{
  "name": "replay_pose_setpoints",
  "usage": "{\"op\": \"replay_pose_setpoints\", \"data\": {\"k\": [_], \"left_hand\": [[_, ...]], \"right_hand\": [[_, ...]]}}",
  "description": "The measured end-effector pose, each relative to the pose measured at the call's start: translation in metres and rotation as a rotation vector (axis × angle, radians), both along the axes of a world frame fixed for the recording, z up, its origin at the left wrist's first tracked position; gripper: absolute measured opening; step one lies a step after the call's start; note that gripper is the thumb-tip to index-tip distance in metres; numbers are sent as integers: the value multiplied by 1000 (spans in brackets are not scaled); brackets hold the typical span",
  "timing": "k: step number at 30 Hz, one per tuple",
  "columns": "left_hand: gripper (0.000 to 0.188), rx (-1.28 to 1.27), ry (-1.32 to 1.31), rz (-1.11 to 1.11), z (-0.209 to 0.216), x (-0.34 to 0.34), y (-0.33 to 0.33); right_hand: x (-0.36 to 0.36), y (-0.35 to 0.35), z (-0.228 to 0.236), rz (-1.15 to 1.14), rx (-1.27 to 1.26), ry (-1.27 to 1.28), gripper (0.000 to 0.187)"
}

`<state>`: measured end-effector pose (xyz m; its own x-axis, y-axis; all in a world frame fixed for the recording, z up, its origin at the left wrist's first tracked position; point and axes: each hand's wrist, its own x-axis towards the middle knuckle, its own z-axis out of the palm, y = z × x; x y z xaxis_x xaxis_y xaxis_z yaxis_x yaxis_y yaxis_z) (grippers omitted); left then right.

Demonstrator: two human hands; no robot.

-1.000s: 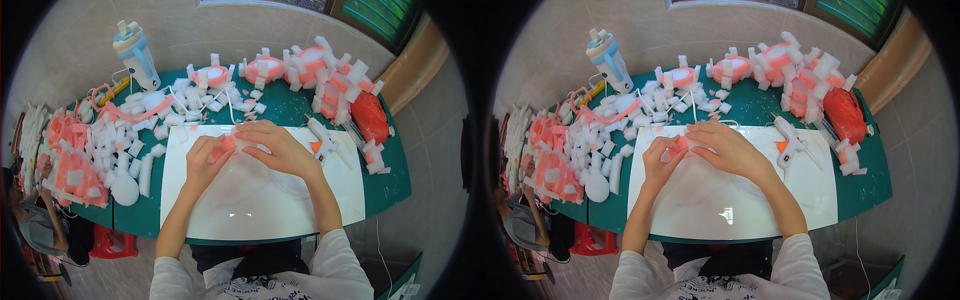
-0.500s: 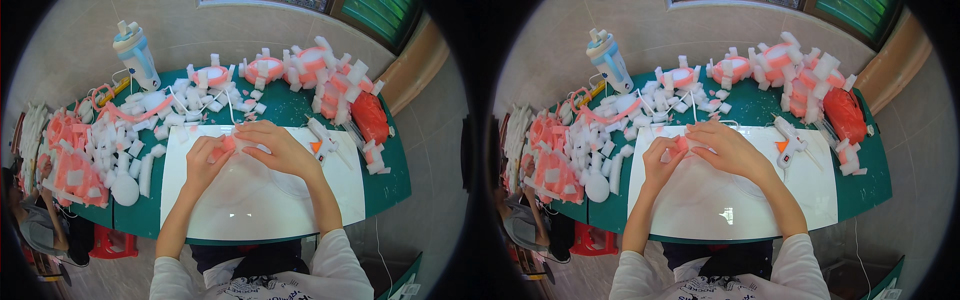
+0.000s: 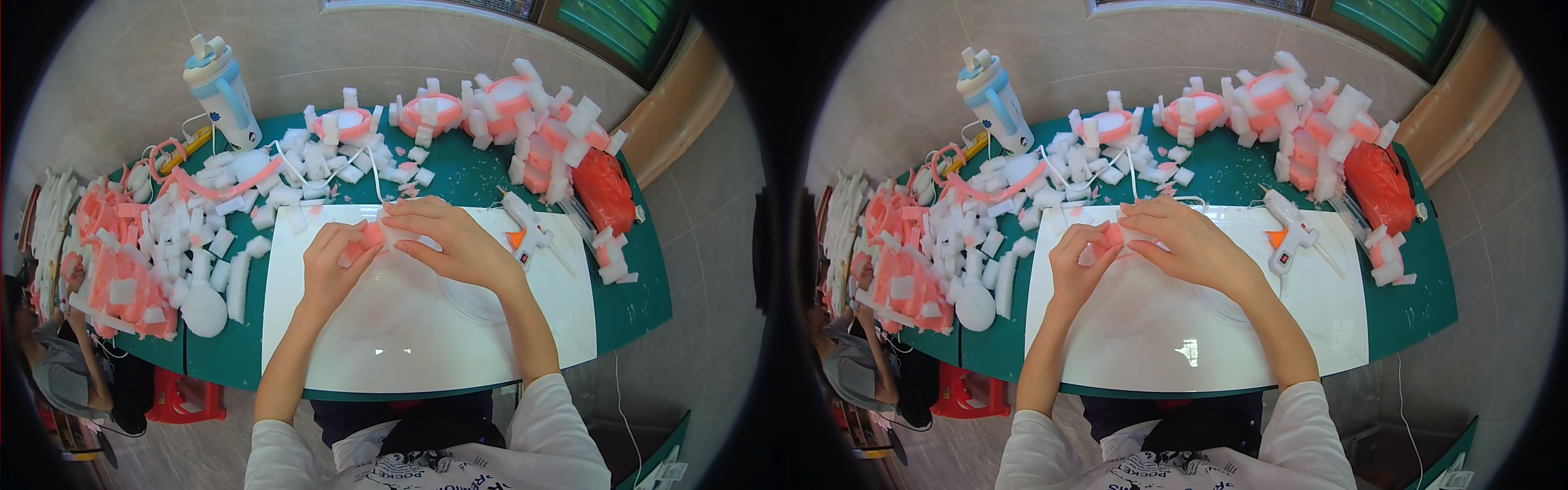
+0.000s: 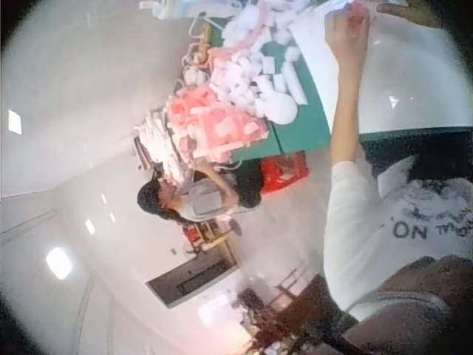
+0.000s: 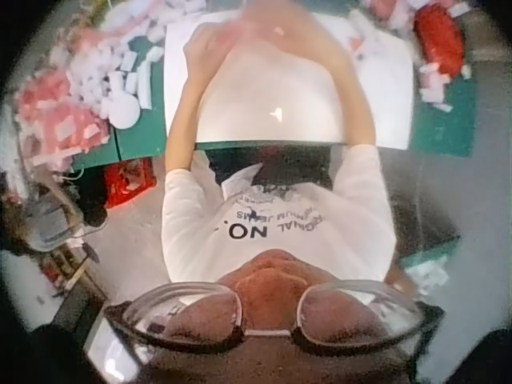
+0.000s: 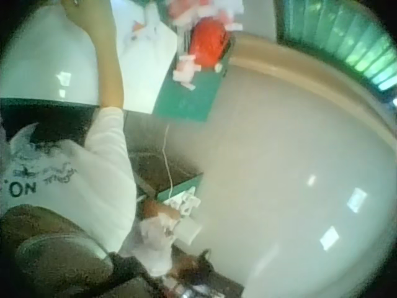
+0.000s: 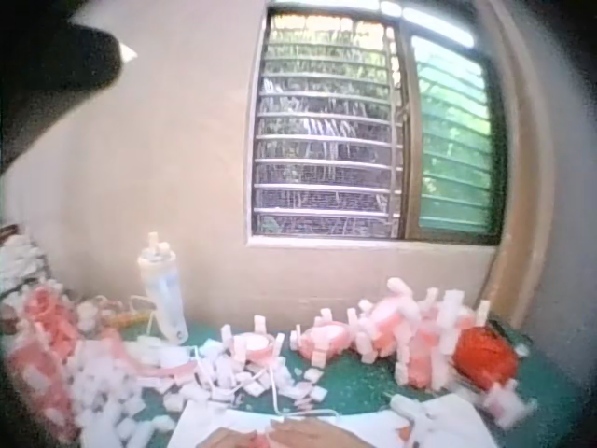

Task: Assembling and gluing together pink and white foam pieces using a hot glue gun.

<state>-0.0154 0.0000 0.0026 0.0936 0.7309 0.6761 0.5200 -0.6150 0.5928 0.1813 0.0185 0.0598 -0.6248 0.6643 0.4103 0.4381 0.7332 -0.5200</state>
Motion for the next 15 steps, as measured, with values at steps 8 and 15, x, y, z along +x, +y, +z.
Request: {"op": "replay_pose_setpoints", "data": {"k": [8, 15], "left_hand": [[22, 5, 0, -3, -1, -1, 1], [22, 1, -2, -6, -1, -1, 0]], "right_hand": [[-1, -1, 1, -14, -50, 2, 30], [0, 0, -1, 4, 13, 5, 29]]}}
